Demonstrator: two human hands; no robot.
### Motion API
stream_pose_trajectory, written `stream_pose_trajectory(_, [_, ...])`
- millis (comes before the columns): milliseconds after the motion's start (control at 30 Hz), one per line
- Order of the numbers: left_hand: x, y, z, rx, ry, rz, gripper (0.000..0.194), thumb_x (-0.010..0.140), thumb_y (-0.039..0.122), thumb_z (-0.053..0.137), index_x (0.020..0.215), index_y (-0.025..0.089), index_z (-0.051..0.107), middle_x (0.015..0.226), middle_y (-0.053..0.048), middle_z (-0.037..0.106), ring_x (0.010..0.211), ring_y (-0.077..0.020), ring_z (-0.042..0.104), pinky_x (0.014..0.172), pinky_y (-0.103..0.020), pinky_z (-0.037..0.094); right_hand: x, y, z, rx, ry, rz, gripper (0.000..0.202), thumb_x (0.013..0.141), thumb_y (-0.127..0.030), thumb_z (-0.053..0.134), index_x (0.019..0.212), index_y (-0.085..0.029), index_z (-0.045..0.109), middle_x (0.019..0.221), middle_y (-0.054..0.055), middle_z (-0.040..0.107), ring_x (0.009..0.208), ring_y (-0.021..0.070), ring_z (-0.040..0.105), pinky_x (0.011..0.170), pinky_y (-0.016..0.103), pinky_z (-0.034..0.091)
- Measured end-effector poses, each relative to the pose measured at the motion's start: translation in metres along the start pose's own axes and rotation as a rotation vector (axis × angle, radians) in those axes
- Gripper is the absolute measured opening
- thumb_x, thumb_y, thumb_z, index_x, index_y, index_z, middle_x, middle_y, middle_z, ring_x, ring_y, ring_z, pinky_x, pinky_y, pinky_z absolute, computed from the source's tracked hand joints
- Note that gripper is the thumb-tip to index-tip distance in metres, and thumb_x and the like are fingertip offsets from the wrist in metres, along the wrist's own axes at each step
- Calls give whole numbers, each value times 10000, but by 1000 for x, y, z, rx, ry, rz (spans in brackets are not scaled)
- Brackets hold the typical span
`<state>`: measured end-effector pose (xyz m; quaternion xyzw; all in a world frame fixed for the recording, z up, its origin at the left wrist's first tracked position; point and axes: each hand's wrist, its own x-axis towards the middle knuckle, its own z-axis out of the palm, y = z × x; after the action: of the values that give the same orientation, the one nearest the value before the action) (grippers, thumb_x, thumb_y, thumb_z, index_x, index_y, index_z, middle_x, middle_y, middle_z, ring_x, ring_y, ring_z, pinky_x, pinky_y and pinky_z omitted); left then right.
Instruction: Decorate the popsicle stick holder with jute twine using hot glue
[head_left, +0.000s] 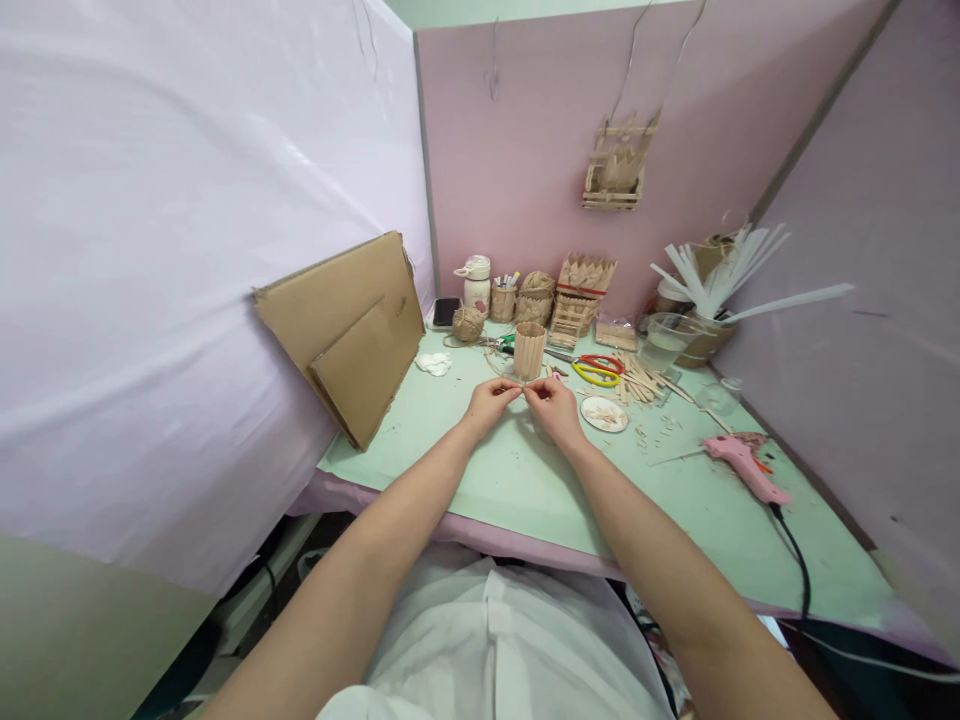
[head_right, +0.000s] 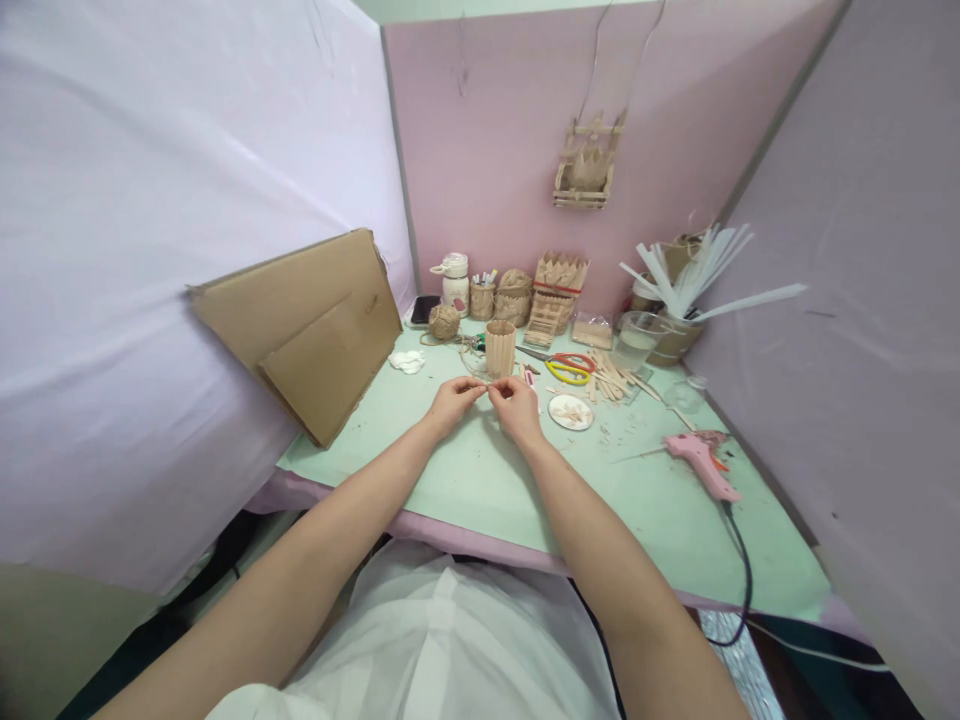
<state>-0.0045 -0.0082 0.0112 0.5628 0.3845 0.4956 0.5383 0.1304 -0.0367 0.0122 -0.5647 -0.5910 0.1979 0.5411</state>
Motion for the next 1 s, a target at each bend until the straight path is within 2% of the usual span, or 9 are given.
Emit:
stream_pose_trajectory(200, [1,2,-1,-85,-42,-94,162,620,288,640,679,145,595,605,17,554,513,-67,413,507,-218,284,-2,0,3,-5,-26,-102,149,740,-309,553,695,-181,616,734,40,615,653,154,543,649,297,446])
stream_pose_trajectory(400, [2,5,-3,-170,-105,-156,172,625,297,634,673,145,569,587,19,531,494,-58,409,492,-207,265,-5,-5,1,-8,-61,-247,129,769,-303,551,729,-195,610,774,31,582,665,144,524,640,285,439])
stream_pose_trajectory(467, [2,5,-3,-198,-126,-165,203,623,313,661,687,146,565,583,24,524,504,-58,416,501,-204,274,-5,-6,1,-1,-69,-254,136,769,-310,551,726,-196,611,777,29,578,679,144,524,650,285,436])
stream_pose_trajectory(533, [2,4,-3,-201,-140,-156,240,624,334,686,713,147,565,595,25,531,521,-59,427,515,-204,285,-4,-5,1,24,-51,-197,155,766,-328,549,719,-192,607,772,29,586,699,147,530,669,287,435])
stream_pose_trajectory(633, [1,2,-2,-136,-141,-97,274,637,357,698,756,148,567,612,28,542,528,-62,426,526,-212,290,0,-1,1,104,-29,-15,206,745,-385,557,725,-183,595,735,25,605,698,155,534,672,290,428])
stream_pose_trajectory(733, [0,-1,0,-61,-124,-18,257,655,349,683,756,145,563,614,32,541,534,-64,420,547,-220,309,2,3,2,158,-76,119,264,714,-441,573,726,-178,589,696,20,607,674,158,527,637,281,414])
stream_pose_trajectory(1000, [2,-7,0,80,-98,77,164,721,297,605,758,140,579,632,15,558,595,-93,479,612,-234,368,2,4,1,170,-96,105,304,699,-478,576,741,-177,588,714,30,611,665,155,518,626,275,398])
